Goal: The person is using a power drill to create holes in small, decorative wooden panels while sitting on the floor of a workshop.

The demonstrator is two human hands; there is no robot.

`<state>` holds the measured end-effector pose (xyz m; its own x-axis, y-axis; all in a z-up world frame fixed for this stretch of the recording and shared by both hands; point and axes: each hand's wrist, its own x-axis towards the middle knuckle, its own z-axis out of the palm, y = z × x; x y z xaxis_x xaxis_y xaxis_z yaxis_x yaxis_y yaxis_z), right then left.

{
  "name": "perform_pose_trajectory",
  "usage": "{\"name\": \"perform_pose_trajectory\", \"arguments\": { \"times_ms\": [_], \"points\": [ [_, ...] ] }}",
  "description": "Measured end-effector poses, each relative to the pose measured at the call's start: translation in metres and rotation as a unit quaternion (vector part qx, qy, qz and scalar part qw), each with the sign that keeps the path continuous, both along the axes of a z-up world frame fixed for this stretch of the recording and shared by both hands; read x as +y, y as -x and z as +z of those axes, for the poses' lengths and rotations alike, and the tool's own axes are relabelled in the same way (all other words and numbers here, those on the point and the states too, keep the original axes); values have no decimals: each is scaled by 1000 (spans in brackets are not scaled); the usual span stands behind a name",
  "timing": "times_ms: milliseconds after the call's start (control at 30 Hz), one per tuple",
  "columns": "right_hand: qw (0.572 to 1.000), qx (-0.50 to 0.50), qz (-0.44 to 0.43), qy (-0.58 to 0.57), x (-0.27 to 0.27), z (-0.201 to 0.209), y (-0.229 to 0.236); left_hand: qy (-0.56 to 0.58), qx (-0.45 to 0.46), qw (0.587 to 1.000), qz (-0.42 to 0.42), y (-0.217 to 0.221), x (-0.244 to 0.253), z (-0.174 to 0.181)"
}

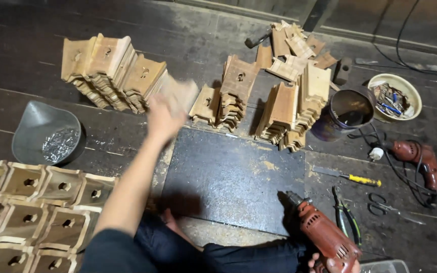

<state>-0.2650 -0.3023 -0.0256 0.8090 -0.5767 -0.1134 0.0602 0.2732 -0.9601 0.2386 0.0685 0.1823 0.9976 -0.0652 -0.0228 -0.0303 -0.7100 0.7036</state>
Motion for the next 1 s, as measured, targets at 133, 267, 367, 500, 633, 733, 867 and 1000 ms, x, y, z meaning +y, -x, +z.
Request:
{"name": "perform_pose_trajectory", "arguments": {
  "times_ms": [133,267,367,500,633,733,867,1000],
  "points": [
    [998,-27,-50,-38,40,45,-11,-82,52,967,-234,92,-24,27],
    [989,-22,-128,-68,64,62,-13,-217,156,900,-346,97,-40,-79],
    [984,-5,-158,-81,68,68,-11,-265,71,890,-363,86,-46,-137],
    [987,-57,-116,-99,69,77,-6,-232,6,921,-314,94,-53,-162],
    [988,-50,-107,-97,69,81,-8,-218,-39,903,-367,156,-58,-140],
    [987,-68,-80,-118,70,87,-9,-249,-15,849,-466,186,-63,-167],
    [991,-43,-78,-95,67,91,-5,-292,11,810,-508,206,-72,-164],
    [993,-9,-55,-103,71,118,-3,-230,53,928,-288,238,-74,-167]
  ]
}}
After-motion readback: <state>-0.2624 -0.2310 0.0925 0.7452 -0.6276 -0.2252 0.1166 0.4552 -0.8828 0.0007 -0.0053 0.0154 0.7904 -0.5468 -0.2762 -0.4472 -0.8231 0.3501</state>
